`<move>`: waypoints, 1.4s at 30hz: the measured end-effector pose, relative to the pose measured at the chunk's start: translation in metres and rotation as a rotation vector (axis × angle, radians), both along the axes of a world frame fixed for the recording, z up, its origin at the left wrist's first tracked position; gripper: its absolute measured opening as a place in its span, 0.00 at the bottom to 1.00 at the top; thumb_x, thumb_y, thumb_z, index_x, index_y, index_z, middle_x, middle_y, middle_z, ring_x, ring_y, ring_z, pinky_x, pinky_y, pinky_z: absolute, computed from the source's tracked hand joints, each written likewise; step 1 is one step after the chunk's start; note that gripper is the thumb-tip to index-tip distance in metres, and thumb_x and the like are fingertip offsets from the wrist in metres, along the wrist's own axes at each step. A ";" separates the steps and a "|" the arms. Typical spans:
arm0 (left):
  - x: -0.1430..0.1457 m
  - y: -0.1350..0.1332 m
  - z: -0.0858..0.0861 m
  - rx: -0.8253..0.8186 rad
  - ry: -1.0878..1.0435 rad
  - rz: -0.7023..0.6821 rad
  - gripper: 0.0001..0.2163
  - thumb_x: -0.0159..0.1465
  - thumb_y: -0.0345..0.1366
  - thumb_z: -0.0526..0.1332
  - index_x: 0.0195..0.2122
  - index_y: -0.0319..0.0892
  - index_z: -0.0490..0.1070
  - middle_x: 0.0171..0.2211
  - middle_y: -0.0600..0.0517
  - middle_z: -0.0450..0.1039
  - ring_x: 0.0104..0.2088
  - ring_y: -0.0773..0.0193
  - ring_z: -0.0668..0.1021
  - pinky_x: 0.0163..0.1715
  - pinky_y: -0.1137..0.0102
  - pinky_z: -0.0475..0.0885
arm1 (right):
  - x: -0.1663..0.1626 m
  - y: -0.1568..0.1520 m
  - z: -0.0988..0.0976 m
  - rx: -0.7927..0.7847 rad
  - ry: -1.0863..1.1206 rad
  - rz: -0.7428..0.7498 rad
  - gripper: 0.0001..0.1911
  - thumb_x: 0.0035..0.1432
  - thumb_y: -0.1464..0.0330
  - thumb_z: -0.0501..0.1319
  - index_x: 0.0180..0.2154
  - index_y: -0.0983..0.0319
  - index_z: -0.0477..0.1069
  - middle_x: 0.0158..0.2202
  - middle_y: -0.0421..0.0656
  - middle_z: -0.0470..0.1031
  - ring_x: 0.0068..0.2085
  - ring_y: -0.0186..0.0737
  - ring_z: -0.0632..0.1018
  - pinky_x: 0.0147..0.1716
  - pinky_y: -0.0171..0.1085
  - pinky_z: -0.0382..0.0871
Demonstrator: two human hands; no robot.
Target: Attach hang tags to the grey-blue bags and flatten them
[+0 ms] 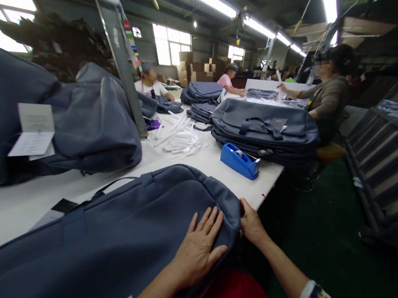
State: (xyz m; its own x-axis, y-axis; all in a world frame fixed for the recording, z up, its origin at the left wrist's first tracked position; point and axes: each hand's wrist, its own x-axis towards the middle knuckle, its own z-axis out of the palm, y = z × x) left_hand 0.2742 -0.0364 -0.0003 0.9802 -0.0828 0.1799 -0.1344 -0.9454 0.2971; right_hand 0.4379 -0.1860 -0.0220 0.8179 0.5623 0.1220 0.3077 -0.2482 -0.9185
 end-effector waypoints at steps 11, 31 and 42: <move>-0.006 0.002 0.002 -0.018 0.011 0.014 0.42 0.66 0.58 0.56 0.72 0.49 0.32 0.72 0.47 0.39 0.71 0.49 0.50 0.68 0.46 0.46 | 0.023 0.006 -0.002 -0.053 0.093 0.081 0.21 0.44 0.70 0.64 0.43 0.57 0.66 0.31 0.36 0.79 0.33 0.40 0.78 0.34 0.35 0.71; -0.128 -0.020 -0.001 0.424 -0.155 0.162 0.37 0.59 0.30 0.54 0.71 0.37 0.46 0.68 0.45 0.56 0.65 0.56 0.65 0.61 0.61 0.68 | -0.110 -0.030 -0.002 0.285 0.262 0.259 0.19 0.55 0.62 0.67 0.48 0.61 0.75 0.42 0.43 0.80 0.41 0.45 0.78 0.41 0.38 0.72; -0.173 -0.011 -0.007 0.040 0.058 0.154 0.30 0.70 0.55 0.46 0.68 0.46 0.56 0.67 0.46 0.60 0.67 0.52 0.62 0.67 0.53 0.55 | -0.164 -0.053 -0.031 0.331 0.044 0.264 0.18 0.63 0.56 0.60 0.49 0.60 0.73 0.45 0.49 0.79 0.45 0.47 0.80 0.44 0.38 0.73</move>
